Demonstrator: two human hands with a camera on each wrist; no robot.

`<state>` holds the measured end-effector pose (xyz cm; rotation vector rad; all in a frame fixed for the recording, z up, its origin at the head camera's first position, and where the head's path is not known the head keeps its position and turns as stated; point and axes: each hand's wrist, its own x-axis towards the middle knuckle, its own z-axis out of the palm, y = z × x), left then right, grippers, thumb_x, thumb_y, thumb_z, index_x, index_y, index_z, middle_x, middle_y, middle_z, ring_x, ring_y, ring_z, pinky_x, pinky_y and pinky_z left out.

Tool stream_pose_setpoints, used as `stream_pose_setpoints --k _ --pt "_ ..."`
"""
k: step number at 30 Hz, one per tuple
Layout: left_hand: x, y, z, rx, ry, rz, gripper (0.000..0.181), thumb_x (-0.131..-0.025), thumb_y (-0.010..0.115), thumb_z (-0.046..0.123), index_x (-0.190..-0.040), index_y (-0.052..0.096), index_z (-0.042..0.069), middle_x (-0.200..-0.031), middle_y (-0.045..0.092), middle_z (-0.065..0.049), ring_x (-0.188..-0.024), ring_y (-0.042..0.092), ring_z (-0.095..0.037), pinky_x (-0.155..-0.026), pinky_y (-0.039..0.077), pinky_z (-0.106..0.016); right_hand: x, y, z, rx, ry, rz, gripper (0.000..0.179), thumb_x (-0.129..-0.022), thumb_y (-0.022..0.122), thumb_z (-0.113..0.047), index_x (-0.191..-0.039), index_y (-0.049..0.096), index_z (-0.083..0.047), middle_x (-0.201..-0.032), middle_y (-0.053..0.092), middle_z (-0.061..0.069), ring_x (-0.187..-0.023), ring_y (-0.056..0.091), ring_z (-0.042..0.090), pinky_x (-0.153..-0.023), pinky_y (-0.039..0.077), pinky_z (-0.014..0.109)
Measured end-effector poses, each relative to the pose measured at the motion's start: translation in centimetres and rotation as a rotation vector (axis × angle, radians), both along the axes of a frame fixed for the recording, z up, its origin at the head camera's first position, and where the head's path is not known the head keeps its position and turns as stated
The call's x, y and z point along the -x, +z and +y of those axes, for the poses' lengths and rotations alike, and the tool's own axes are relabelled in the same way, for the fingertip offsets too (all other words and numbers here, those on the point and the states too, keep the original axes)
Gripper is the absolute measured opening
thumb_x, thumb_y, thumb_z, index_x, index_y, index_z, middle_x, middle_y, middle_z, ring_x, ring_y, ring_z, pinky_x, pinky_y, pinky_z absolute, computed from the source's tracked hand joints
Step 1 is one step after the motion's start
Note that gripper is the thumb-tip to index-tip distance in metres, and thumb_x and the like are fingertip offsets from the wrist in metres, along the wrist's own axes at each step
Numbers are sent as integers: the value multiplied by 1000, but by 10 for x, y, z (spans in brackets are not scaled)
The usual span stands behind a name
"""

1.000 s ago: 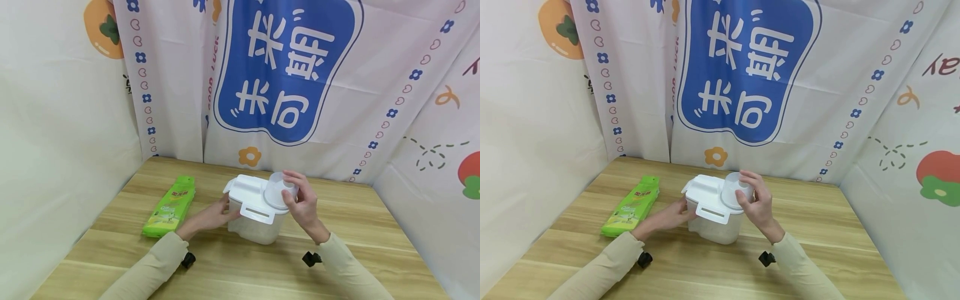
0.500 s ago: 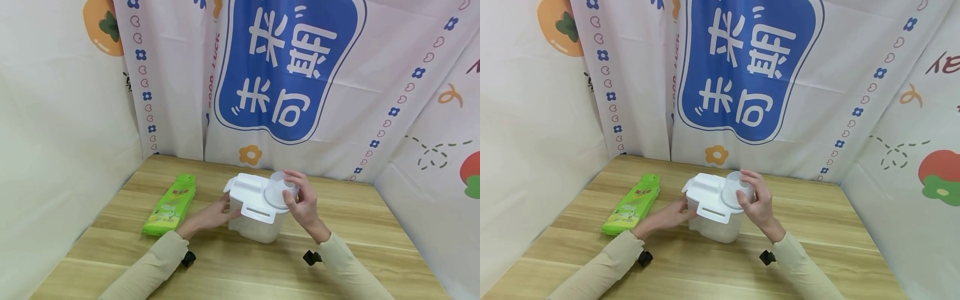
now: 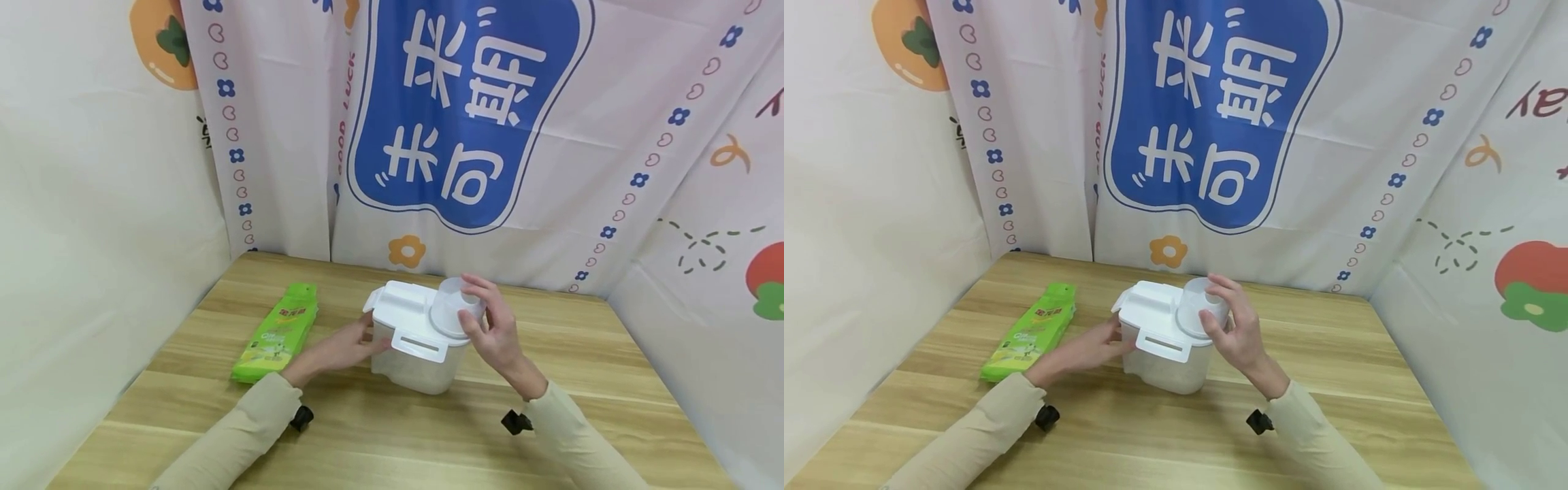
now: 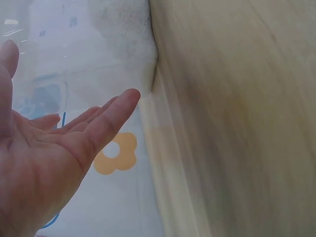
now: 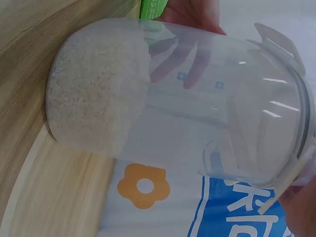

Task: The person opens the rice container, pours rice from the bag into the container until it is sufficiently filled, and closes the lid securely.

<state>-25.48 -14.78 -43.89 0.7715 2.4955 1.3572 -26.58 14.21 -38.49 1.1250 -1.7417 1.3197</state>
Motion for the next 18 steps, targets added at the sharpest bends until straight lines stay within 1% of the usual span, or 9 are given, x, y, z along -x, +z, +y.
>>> stream_pose_setpoints --k 3,5,9,12,15,17,18 --pt "-2 1 -4 -7 1 -7 75 -99 52 48 -158 14 22 -162 25 -8 -127 56 -31 -100 53 -40 -4 2 2 -44 -59 3 36 -84 67 -10 -115 61 6 -131 57 29 -122 56 36 -104 45 19" --pt "-4 3 -7 -8 14 -23 74 -99 52 48 -158 15 22 -161 28 -9 -126 56 -31 -100 53 -40 -6 3 4 -72 -94 7 38 -81 68 -9 -116 61 5 -132 57 27 -121 56 39 -105 45 18" --pt "-9 8 -13 -14 39 -51 76 -99 52 50 -158 10 28 -159 31 -11 -126 56 -32 -101 52 -43 -11 3 8 -121 -141 6 44 -76 70 -4 -119 61 3 -135 54 28 -121 55 42 -104 44 16" --pt "-13 13 -18 -4 56 -43 78 -98 51 53 -158 6 32 -159 31 -11 -127 56 -32 -103 50 -44 -14 1 12 -145 -174 21 46 -78 72 -8 -122 60 3 -137 52 29 -124 53 42 -108 41 17" --pt "-15 18 -21 14 80 -29 79 -96 50 57 -157 6 32 -160 27 -10 -128 55 -31 -104 49 -45 -18 -1 16 -149 -186 34 52 -81 73 -13 -127 56 5 -140 49 30 -126 50 42 -108 41 17" --pt "-16 22 -22 13 91 -17 80 -96 50 58 -157 6 31 -161 24 -10 -128 55 -32 -104 49 -46 -21 -3 18 -149 -184 28 61 -79 74 -9 -133 51 8 -140 48 30 -127 49 41 -107 42 18" --pt "-17 23 -22 7 92 -15 80 -96 50 57 -158 6 30 -162 23 -11 -128 54 -34 -104 49 -46 -22 -3 18 -152 -183 13 66 -77 75 -6 -136 47 9 -139 48 30 -126 50 39 -106 43 18"
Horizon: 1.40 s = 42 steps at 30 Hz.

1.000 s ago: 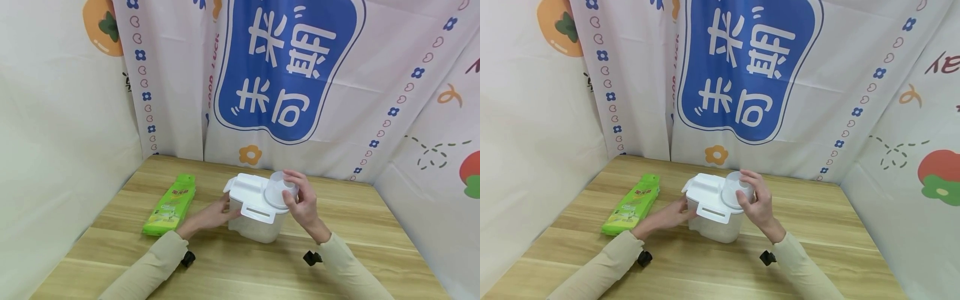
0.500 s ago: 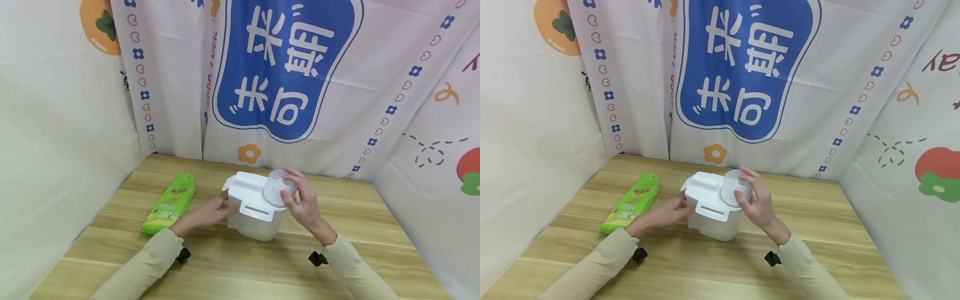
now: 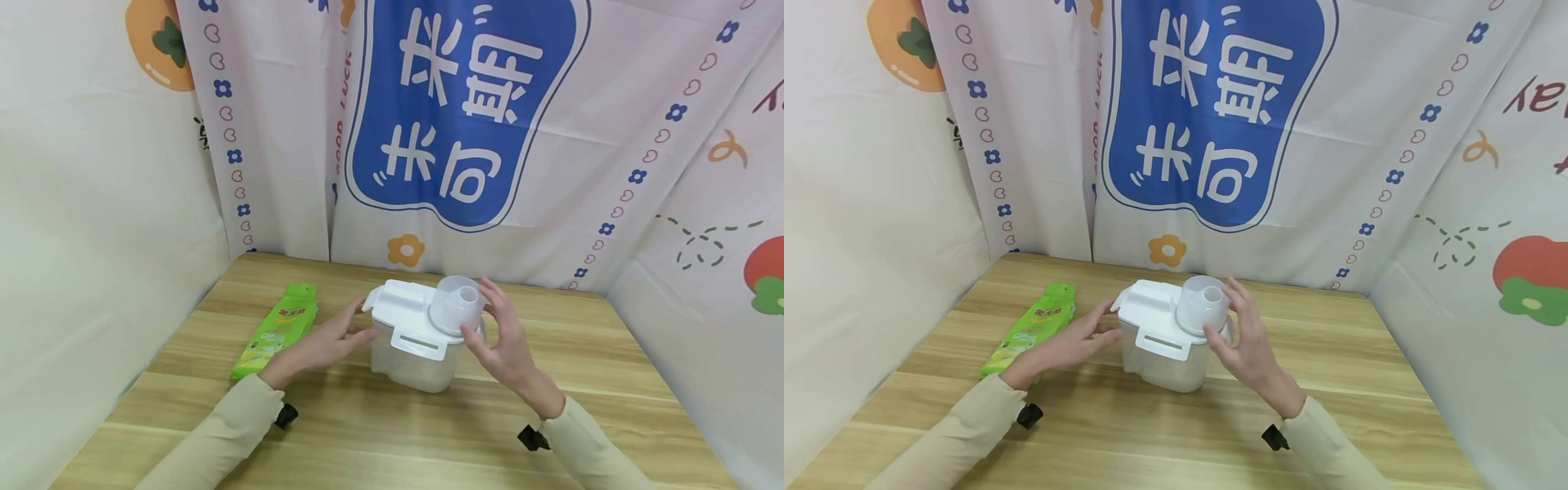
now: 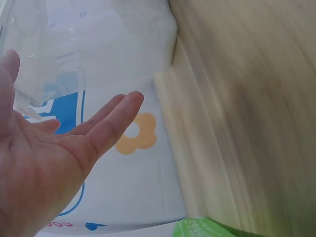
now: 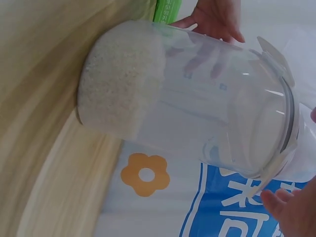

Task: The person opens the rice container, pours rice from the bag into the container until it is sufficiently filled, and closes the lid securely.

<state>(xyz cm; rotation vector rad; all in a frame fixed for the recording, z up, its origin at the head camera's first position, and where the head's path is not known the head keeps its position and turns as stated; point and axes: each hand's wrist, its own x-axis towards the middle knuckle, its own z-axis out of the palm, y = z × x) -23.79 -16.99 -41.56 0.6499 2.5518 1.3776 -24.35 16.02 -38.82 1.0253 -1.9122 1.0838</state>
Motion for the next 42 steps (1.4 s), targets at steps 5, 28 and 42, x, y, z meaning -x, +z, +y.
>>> stream_pose_setpoints --k 5,28,42 --pt "-2 7 0 -87 -32 36 74 -100 53 44 -156 10 27 -160 22 -14 -130 51 -42 -101 51 -48 -8 -5 3 -42 -41 -135 90 -70 79 4 -147 32 6 -141 48 23 -125 53 32 -104 45 22" --pt "-19 26 25 -64 47 261 69 -99 56 37 -155 20 17 -165 6 -11 -152 8 -35 -104 36 -69 -34 -50 3 138 73 -698 95 -87 68 3 -156 4 -10 -149 35 25 -128 50 17 -97 54 43" --pt "-19 20 41 -228 79 221 82 -99 57 36 -158 3 21 -162 13 -15 -144 32 -36 -101 50 -47 -37 -51 -13 124 154 -864 67 -95 62 -11 -151 26 -8 -152 38 15 -140 36 33 -112 38 51"
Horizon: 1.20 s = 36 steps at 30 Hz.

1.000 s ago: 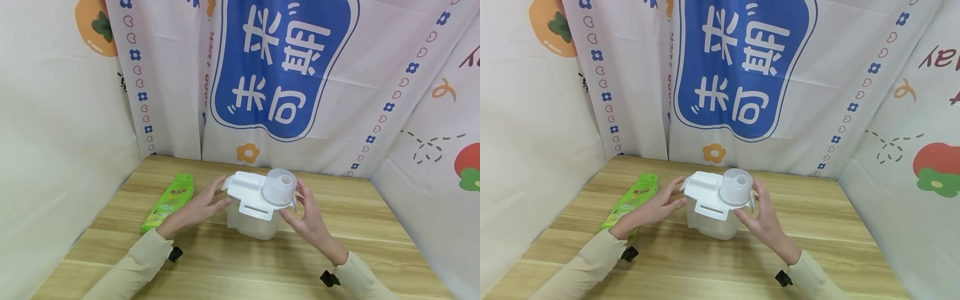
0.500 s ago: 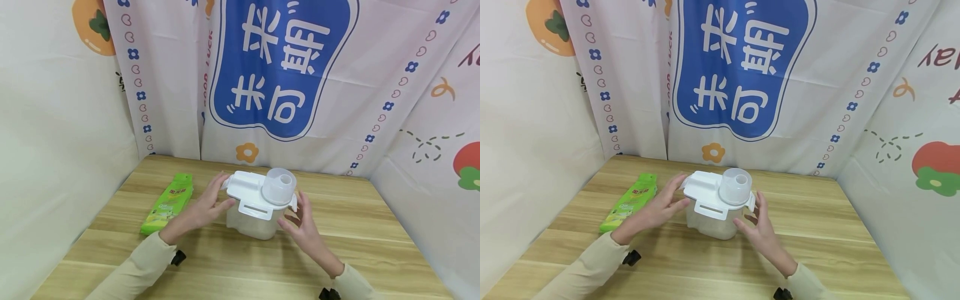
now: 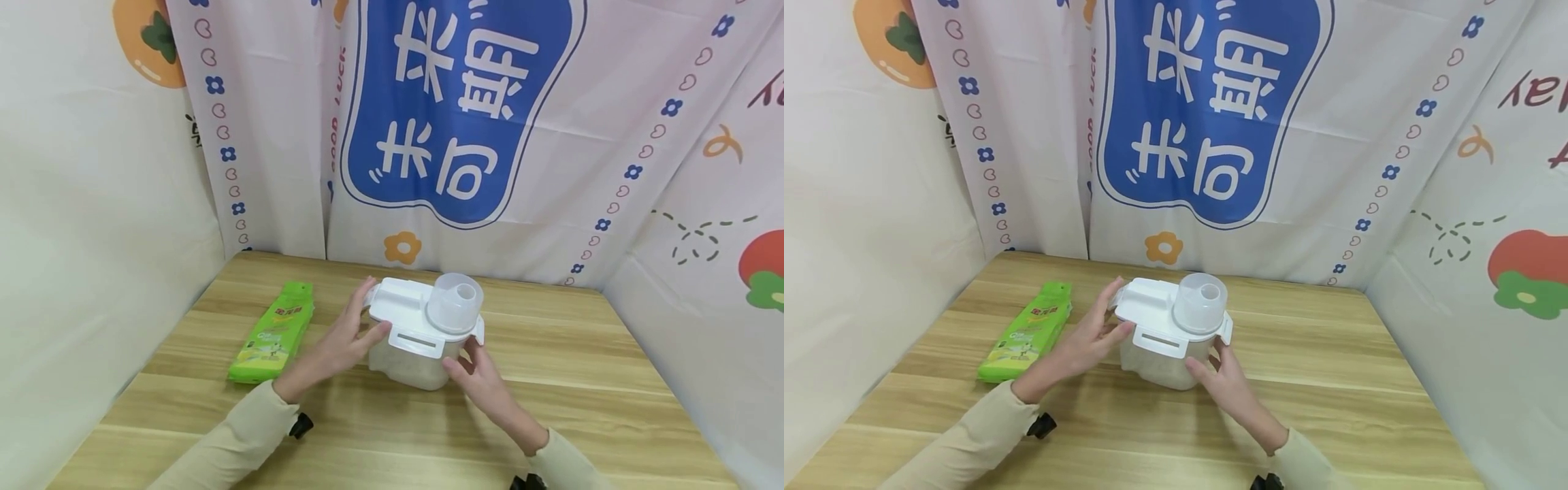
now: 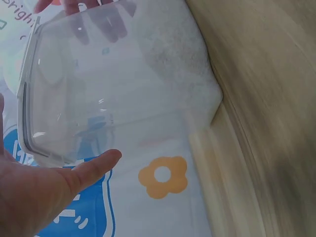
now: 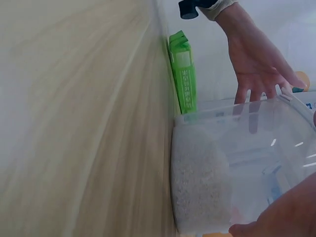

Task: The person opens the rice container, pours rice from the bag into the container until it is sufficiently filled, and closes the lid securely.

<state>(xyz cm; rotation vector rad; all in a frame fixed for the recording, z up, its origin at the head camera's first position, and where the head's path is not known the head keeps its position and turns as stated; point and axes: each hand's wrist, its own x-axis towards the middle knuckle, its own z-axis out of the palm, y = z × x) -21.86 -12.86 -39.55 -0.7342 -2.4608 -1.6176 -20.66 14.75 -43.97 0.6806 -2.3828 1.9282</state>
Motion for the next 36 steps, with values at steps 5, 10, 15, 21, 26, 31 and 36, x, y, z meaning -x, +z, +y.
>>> stream_pose_setpoints --k 5,10,15,21,26,31,36 --pt "0 -2 6 -41 4 9 80 -99 58 34 -158 6 18 -162 17 -14 -142 37 -36 -103 49 -49 -1 3 -9 32 -34 -1 65 -93 63 -10 -148 30 -4 -150 40 15 -140 35 29 -113 35 55" --pt "1 -4 8 -27 42 27 82 -97 61 35 -158 10 15 -159 25 -12 -134 45 -34 -99 51 -52 1 4 -16 20 -81 3 66 -91 66 -13 -146 32 -5 -147 41 15 -138 37 31 -113 35 58" --pt "2 -3 9 47 81 67 92 -92 66 43 -158 8 17 -162 20 -10 -143 34 -33 -105 45 -55 5 8 -17 -1 -105 28 63 -88 69 -15 -143 38 -7 -144 45 15 -135 39 31 -110 38 60" --pt "3 -6 12 92 111 109 101 -86 72 47 -158 7 21 -164 16 -6 -147 30 -29 -110 40 -49 10 11 -17 -22 -110 33 63 -86 71 -18 -140 40 -4 -140 48 17 -133 40 30 -109 38 61" --pt "4 -11 16 122 141 146 102 -85 74 46 -158 6 25 -164 17 -7 -145 33 -29 -110 42 -46 14 8 -14 -59 -110 37 66 -87 71 -19 -141 36 -7 -141 45 16 -134 40 32 -109 37 63" --pt "6 -13 20 129 171 164 102 -85 74 47 -158 7 22 -164 18 -7 -146 32 -27 -114 38 -46 20 7 -12 -72 -106 69 65 -86 72 -19 -141 38 -8 -140 47 16 -132 43 33 -107 38 64" --pt "8 -16 22 127 179 190 103 -84 75 45 -158 10 15 -163 20 -10 -146 31 -28 -117 33 -47 25 5 -10 -74 -110 63 62 -88 71 -18 -140 39 -7 -139 48 17 -132 44 33 -108 39 61"
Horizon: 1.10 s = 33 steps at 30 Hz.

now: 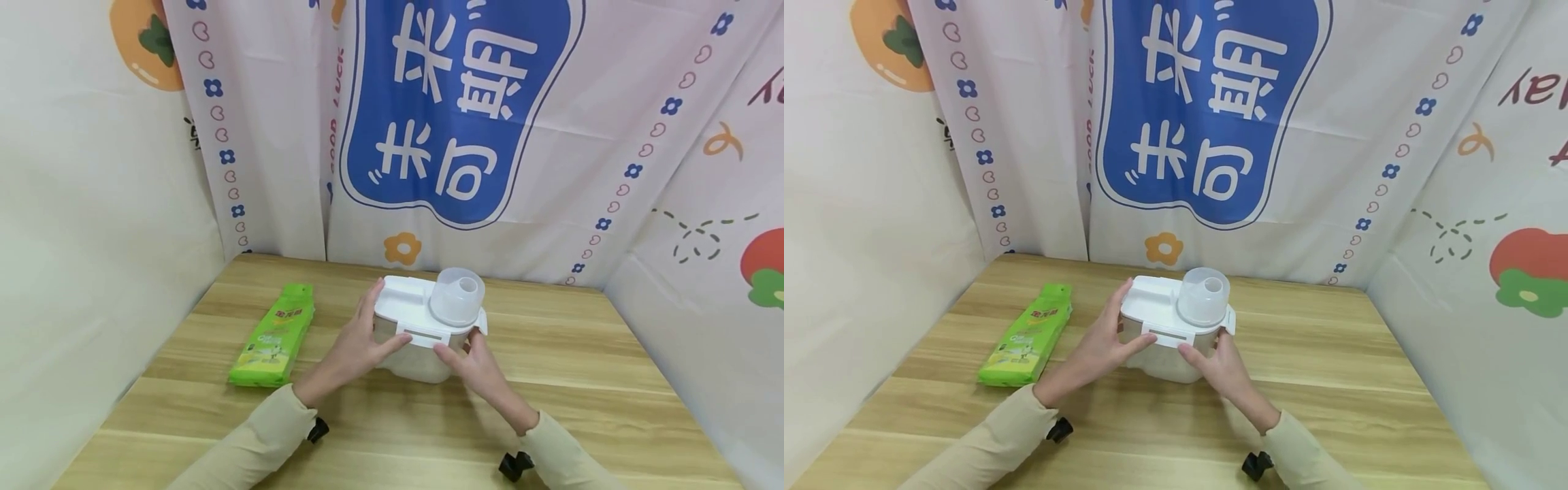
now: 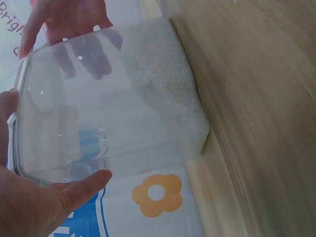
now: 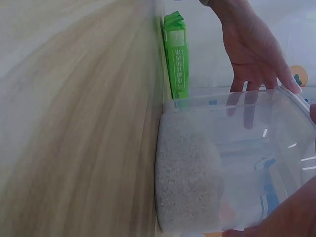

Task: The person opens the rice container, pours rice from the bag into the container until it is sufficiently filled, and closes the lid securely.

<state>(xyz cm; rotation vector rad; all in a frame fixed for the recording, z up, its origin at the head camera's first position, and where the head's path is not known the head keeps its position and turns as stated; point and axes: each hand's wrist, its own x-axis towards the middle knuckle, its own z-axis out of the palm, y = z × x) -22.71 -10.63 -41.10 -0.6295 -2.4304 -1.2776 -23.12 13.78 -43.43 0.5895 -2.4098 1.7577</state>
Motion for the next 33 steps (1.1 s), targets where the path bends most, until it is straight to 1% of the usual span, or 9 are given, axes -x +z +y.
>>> stream_pose_setpoints --k 6,11,13,18,23,28,33 --pt "2 -4 3 11 25 39 102 -84 76 44 -157 13 11 -163 21 -11 -145 34 -29 -117 33 -47 2 0 2 9 -1 -17 55 -90 69 -15 -137 42 -5 -136 51 18 -128 48 33 -107 44 55" --pt "2 -7 3 10 36 66 102 -83 77 42 -156 15 8 -161 23 -16 -145 34 -31 -116 33 -47 1 1 1 -3 -6 -12 56 -89 70 -16 -138 44 -7 -136 52 17 -127 49 33 -104 46 55" --pt "2 -7 3 9 39 67 102 -83 78 41 -156 15 8 -161 23 -16 -145 34 -30 -117 32 -46 1 1 1 -10 -11 -16 56 -89 70 -17 -138 44 -8 -136 53 17 -127 49 34 -104 46 55" --pt "1 -7 3 9 33 67 102 -84 77 40 -157 13 10 -162 21 -13 -146 31 -29 -118 30 -45 2 1 -1 -6 -19 -24 55 -88 71 -17 -136 46 -8 -134 54 16 -126 50 34 -104 46 55" --pt "2 -6 4 7 22 83 102 -84 77 38 -156 12 8 -162 20 -15 -147 29 -31 -119 29 -45 3 0 -1 12 -18 -4 55 -87 72 -14 -135 47 -8 -133 55 15 -124 50 33 -103 47 54" --pt "2 -6 6 -3 9 111 103 -84 78 34 -156 11 4 -161 20 -17 -145 32 -33 -118 30 -46 3 0 -1 11 -17 16 55 -87 73 -15 -135 48 -11 -133 56 13 -123 52 32 -102 48 55" --pt "2 -6 7 -8 -2 126 103 -83 78 32 -156 10 4 -159 21 -18 -144 34 -33 -117 31 -45 3 1 0 8 -22 25 56 -86 75 -16 -135 48 -13 -133 56 11 -123 53 31 -101 48 53"
